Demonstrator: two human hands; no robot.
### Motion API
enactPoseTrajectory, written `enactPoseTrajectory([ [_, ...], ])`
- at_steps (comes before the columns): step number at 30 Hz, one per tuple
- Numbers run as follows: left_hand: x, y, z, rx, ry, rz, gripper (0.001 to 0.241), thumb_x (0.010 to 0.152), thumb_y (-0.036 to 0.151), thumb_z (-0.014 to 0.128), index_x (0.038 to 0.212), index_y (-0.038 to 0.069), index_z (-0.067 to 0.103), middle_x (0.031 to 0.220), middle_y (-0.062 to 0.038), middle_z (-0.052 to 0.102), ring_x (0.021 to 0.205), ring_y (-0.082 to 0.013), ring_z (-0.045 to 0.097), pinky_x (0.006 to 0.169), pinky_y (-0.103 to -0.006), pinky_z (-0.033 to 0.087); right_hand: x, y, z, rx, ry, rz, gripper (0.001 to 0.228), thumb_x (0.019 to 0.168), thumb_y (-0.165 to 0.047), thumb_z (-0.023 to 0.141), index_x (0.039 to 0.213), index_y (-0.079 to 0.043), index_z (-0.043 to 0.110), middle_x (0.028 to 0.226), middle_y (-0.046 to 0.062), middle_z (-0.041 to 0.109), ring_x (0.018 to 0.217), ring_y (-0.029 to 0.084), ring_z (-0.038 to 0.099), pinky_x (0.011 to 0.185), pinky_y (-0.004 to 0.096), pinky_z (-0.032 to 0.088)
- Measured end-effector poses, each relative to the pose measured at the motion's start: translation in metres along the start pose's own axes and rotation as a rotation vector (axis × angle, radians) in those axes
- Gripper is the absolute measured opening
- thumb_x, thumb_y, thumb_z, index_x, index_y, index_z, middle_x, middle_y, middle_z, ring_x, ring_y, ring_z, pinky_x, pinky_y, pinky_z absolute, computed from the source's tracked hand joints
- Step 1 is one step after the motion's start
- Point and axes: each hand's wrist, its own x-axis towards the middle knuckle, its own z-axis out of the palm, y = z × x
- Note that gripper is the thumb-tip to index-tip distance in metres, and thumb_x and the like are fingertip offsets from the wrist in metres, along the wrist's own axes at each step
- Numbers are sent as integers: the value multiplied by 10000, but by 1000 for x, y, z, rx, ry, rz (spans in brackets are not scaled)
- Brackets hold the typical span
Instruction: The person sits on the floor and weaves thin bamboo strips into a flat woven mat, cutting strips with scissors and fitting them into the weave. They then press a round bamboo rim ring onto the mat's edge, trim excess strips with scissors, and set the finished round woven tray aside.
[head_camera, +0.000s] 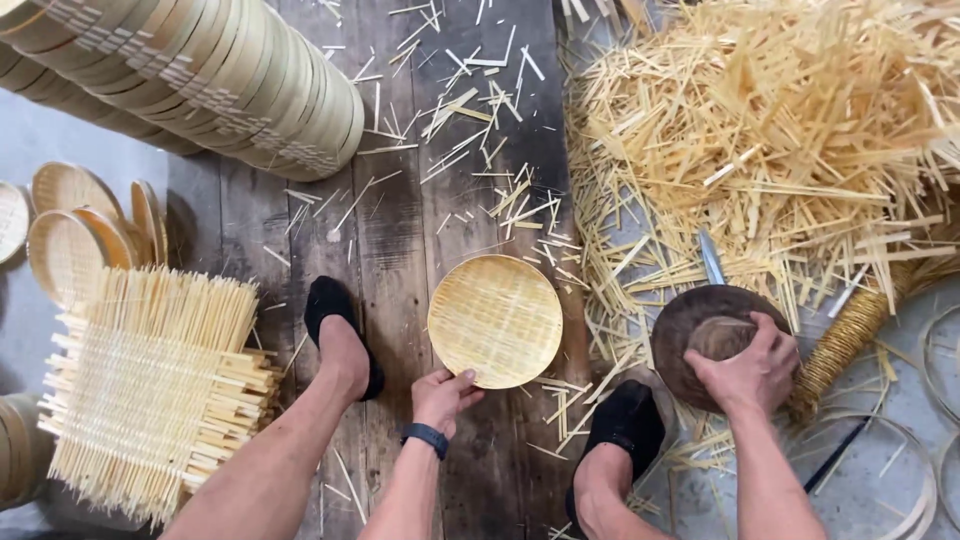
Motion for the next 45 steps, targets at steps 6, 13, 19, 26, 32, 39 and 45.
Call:
enactPoseTrajectory([
  [6, 14, -23, 13, -5, 112, 21, 219, 854, 4, 758, 1019, -134, 714, 939, -199, 772, 743, -252, 746, 607, -339, 632, -3, -4, -4, -44, 1, -15, 1110, 537, -378, 951, 1481, -178, 403, 1419, 191, 431, 1344, 423, 414, 1056, 563, 429],
  [13, -93, 61, 39, 1126, 423, 1050, 878, 551, 278, 970, 1326, -24, 687, 1320, -270, 646, 1261, -495, 515, 1024, -593, 399, -2, 1, 1, -48, 20, -40, 1105, 547, -406, 941, 1488, -178, 410, 1402, 195, 449, 1330, 424, 434, 1047, 558, 445],
  [19, -20, 57, -1, 1466, -385, 1430, 553, 632, -33, 736, 1170, 90, 699, 1264, -102, 716, 1379, -328, 563, 1232, -542, 349, 3, 17, 20, -66, 82, -89, 1117, 547, -487, 935, 1515, -206, 454, 1443, 190, 474, 1336, 429, 470, 994, 586, 482],
  [26, -84, 289, 23, 1474, -258, 2044, 303, 854, 20, 665, 1153, 61, 694, 1147, -90, 703, 1067, -248, 667, 874, -371, 583, 14, 50, 61, -72, 206, -109, 1051, 496, -479, 962, 1386, -165, 498, 1328, 194, 501, 1272, 444, 498, 1001, 589, 490],
  [32, -129, 513, -16, 1364, 413, 1965, 256, 975, -51, 527, 1086, 56, 732, 1016, -145, 741, 896, -289, 715, 807, -394, 590, 30, 84, 105, -65, 327, -123, 987, 452, -395, 999, 1291, -156, 538, 1247, 160, 492, 1181, 407, 506, 1078, 562, 477],
  [39, -98, 585, -42, 1274, 621, 1568, 229, 969, 59, 668, 1143, 87, 813, 975, -165, 752, 861, -275, 733, 840, -368, 570, 59, 118, 134, 170, 214, -214, 1195, 369, -246, 997, 1401, -13, 440, 1325, 194, 407, 1240, 389, 463, 1111, 542, 463],
  [45, -73, 596, -57, 1214, 473, 1445, 227, 968, 40, 628, 1126, 67, 788, 963, -133, 772, 889, -217, 760, 927, -305, 566, 55, 114, 133, 140, 207, -166, 1153, 416, -239, 987, 1401, -1, 437, 1324, 192, 401, 1256, 378, 454, 1122, 528, 470],
])
